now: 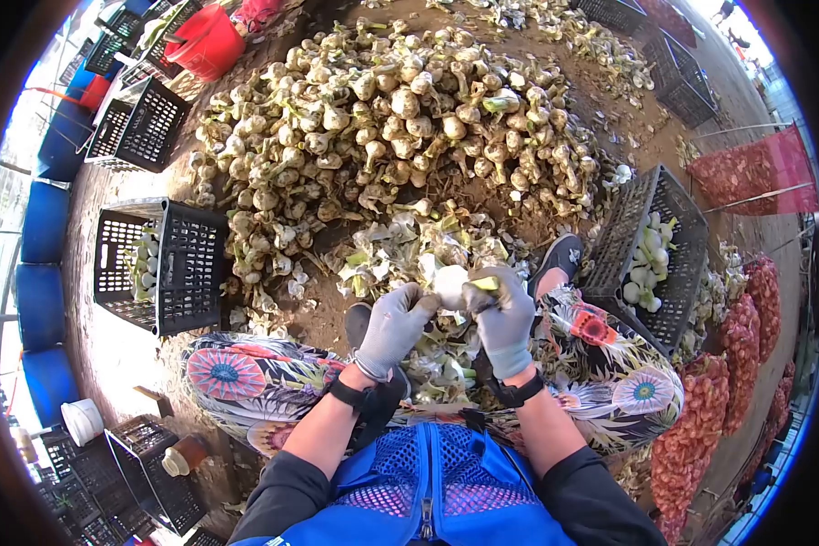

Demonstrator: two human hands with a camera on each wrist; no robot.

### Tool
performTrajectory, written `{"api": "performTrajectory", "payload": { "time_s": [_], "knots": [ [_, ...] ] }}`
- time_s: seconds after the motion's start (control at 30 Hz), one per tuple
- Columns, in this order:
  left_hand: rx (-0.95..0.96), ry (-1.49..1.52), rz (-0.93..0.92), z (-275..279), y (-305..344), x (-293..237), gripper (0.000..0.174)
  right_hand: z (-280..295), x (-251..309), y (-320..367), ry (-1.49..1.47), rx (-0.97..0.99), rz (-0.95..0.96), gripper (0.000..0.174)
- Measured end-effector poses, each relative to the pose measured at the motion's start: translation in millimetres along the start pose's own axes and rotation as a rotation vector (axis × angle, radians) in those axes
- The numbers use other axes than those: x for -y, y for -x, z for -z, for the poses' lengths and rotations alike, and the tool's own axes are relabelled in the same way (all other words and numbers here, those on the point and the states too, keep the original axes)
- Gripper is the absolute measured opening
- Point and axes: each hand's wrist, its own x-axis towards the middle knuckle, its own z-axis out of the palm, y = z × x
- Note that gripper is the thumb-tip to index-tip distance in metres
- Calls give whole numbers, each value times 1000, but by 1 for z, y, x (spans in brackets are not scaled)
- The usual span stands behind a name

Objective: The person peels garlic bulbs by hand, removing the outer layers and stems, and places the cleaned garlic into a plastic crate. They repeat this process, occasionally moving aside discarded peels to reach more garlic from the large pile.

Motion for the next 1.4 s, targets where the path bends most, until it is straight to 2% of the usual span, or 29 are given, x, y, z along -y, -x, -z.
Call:
{"api": "performTrajectory", "payload": {
  "time_s": [0.03, 0.07, 0.13, 0.17, 0.23, 0.27, 0.3, 0.37, 0.43, 0.5, 0.57, 0.6, 0.63, 0.7, 0.73, 0.77, 0.8, 0.83, 0.87, 0.97, 1.03, 1.1, 1.13, 1.17, 1.23, 1.27, 1.3, 1.37, 1.4],
  "knots": [
    [-6, 33, 2, 1, 0, 3, 30, 1, -5, 2, -215, -17, -242, 16],
    [-6, 32, 2, 4, -4, 10, 30, 3, -17, 0, -492, -47, -384, 14],
    [-60, -572, 58, 9, -14, 24, 28, 9, -29, -2, -601, -112, -470, 14],
    [-56, -573, 53, 8, -15, 27, 28, 11, -31, -5, -710, -178, -553, 14],
    [-160, -493, -83, 7, -12, 30, 41, 15, -30, -5, -726, -174, -562, 14],
    [-83, -303, -71, 10, -14, 29, 49, 17, -29, -2, -905, -107, -552, 20],
    [-83, -303, -70, 8, -16, 27, 49, 19, -29, 0, -1082, -38, -540, 27],
    [59, 325, -155, 2, -14, 15, 43, 12, -49, 9, -1081, -2, -590, 32],
    [67, 294, -253, 0, -10, -3, 37, 3, -66, 15, -1078, 61, -681, 44],
    [152, 216, -274, 5, -7, -10, 32, 2, -71, 19, -1122, 82, -725, 40],
    [113, 190, -269, 10, -12, 1, 30, 4, -67, 15, -1105, 90, -666, 33],
    [73, 163, -264, 12, -13, 6, 29, 8, -66, 8, -959, 29, -782, 26],
    [74, 163, -263, 14, -11, 6, 29, 13, -33, -3, -970, -26, -836, 20],
    [-112, -178, -175, 16, -9, 2, 26, 20, -52, 4, -802, -46, -637, 17],
    [-139, -66, -246, 7, -6, 4, 23, 18, -56, 5, -798, -50, -641, 17],
    [-135, -64, -242, -3, -5, -1, 23, 15, -59, 3, -639, -103, -596, 17],
    [-178, -202, -514, -11, -3, -10, 23, 11, -59, 1, -483, -151, -545, 18],
    [-222, -342, -787, -15, -3, -15, 27, 8, -52, 1, -483, -149, -545, 18],
    [-158, -433, -812, -15, -4, -13, 31, 7, -41, 1, -489, -123, -568, 20],
    [-134, -545, -797, -4, -11, 0, 20, 6, -42, 2, -621, -165, -582, 21],
    [-161, -586, -720, 3, -9, 9, 17, 16, -42, -2, -620, -115, -721, 21],
    [-180, -647, -403, 7, -9, 23, 26, 16, -39, -4, -587, -141, -766, 18],
    [-196, -629, -464, 5, -8, 20, 41, 12, -43, -4, -534, -179, -617, 17],
    [-196, -628, -461, 2, -6, 16, 41, 10, -46, -2, -480, -212, -470, 15],
    [-25, -295, -105, -4, -4, 6, 46, 2, -35, 2, -330, -198, -376, 13],
    [-49, -256, -273, -8, -8, 13, 51, -2, -24, 1, -182, -188, -278, 12],
    [-54, -255, -273, -9, -8, 18, 51, -5, -14, 1, -183, -184, -277, 12],
    [9, -198, -129, -10, -6, 13, 53, -7, 0, 1, -165, -170, -217, 14],
    [-12, -263, -140, -10, -6, 13, 51, -3, -5, -1, -414, -158, -419, 16]
  ]
}}
